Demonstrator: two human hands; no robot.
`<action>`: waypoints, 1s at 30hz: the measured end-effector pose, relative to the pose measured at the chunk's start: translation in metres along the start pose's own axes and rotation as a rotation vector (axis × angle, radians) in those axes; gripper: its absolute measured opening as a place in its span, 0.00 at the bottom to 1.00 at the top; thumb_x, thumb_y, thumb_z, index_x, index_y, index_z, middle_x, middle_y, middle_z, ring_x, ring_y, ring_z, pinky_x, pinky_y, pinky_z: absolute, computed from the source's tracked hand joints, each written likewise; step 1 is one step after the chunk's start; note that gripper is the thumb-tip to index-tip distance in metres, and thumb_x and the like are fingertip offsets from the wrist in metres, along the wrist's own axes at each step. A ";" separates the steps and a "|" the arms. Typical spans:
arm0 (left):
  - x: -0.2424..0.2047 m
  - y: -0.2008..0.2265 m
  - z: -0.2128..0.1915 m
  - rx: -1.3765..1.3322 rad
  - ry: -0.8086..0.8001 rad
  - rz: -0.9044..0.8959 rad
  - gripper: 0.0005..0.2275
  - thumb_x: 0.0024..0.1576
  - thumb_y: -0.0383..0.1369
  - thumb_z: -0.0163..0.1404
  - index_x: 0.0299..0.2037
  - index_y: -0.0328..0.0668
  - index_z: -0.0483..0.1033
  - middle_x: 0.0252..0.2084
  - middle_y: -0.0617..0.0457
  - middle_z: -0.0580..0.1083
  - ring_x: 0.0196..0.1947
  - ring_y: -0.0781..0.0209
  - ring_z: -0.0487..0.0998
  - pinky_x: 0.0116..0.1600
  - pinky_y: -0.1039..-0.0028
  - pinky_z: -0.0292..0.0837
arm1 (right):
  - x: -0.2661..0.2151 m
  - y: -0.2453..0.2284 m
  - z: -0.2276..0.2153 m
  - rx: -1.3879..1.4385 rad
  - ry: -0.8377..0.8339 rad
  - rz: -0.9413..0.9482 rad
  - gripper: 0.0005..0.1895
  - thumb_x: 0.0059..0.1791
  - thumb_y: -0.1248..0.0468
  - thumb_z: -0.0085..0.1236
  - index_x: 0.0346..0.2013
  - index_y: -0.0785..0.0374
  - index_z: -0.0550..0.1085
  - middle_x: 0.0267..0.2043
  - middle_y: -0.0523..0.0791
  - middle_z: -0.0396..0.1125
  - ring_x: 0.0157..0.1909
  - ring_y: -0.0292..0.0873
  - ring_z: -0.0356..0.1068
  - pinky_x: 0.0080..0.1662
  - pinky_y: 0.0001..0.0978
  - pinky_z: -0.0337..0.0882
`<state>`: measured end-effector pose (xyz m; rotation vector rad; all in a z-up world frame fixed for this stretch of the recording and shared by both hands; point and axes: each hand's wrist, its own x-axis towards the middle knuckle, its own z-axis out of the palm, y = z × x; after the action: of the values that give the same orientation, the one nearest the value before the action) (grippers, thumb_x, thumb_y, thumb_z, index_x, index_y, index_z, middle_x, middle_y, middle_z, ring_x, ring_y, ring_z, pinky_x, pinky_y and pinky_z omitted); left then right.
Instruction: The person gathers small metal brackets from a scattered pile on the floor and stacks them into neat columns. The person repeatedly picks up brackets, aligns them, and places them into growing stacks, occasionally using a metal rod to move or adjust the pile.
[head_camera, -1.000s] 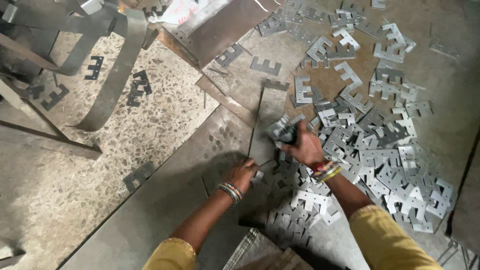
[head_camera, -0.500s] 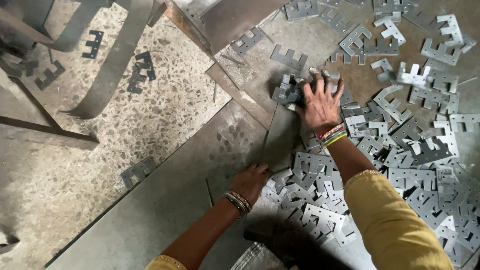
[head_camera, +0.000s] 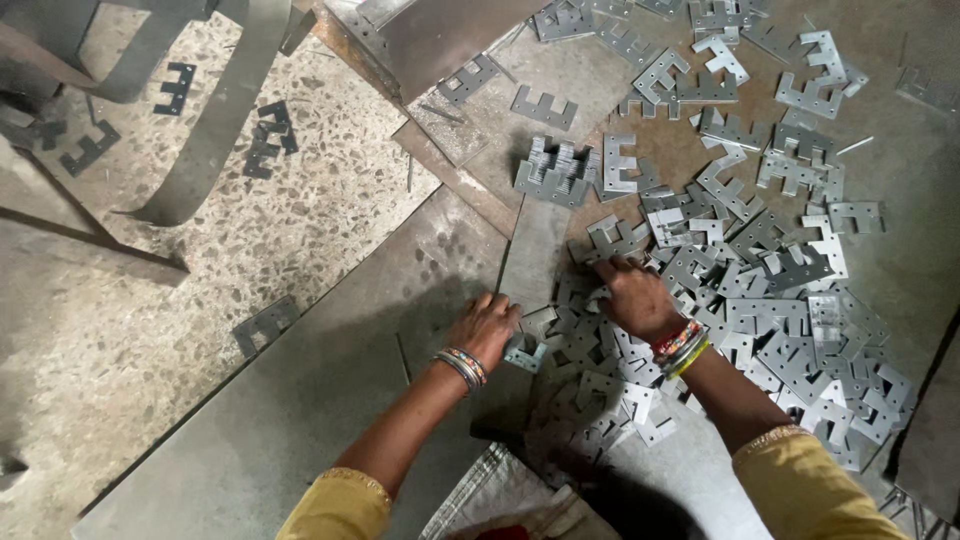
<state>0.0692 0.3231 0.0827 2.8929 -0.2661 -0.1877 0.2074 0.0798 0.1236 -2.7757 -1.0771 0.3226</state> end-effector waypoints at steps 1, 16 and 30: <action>-0.004 0.002 0.000 0.028 -0.035 0.022 0.13 0.54 0.25 0.50 0.47 0.48 0.78 0.50 0.51 0.75 0.56 0.50 0.73 0.61 0.58 0.70 | -0.002 0.002 0.004 0.034 -0.055 0.087 0.27 0.42 0.58 0.66 0.54 0.60 0.70 0.53 0.54 0.69 0.55 0.60 0.71 0.54 0.52 0.73; -0.009 0.005 0.059 -1.998 -0.039 -0.332 0.26 0.55 0.43 0.57 0.61 0.41 0.69 0.50 0.46 0.80 0.47 0.51 0.83 0.50 0.57 0.83 | -0.041 -0.004 -0.010 0.126 0.146 0.029 0.27 0.39 0.62 0.66 0.52 0.59 0.71 0.49 0.52 0.69 0.49 0.55 0.71 0.46 0.47 0.75; -0.035 0.031 0.049 -2.185 0.002 -0.403 0.24 0.57 0.45 0.56 0.61 0.42 0.72 0.54 0.50 0.80 0.52 0.58 0.83 0.57 0.64 0.80 | -0.042 -0.016 0.016 -0.241 0.203 -0.552 0.30 0.39 0.69 0.59 0.57 0.67 0.70 0.54 0.55 0.70 0.47 0.54 0.74 0.42 0.42 0.78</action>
<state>0.0228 0.2898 0.0464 0.7253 0.3646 -0.2602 0.1623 0.0640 0.1179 -2.4744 -1.8455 -0.1630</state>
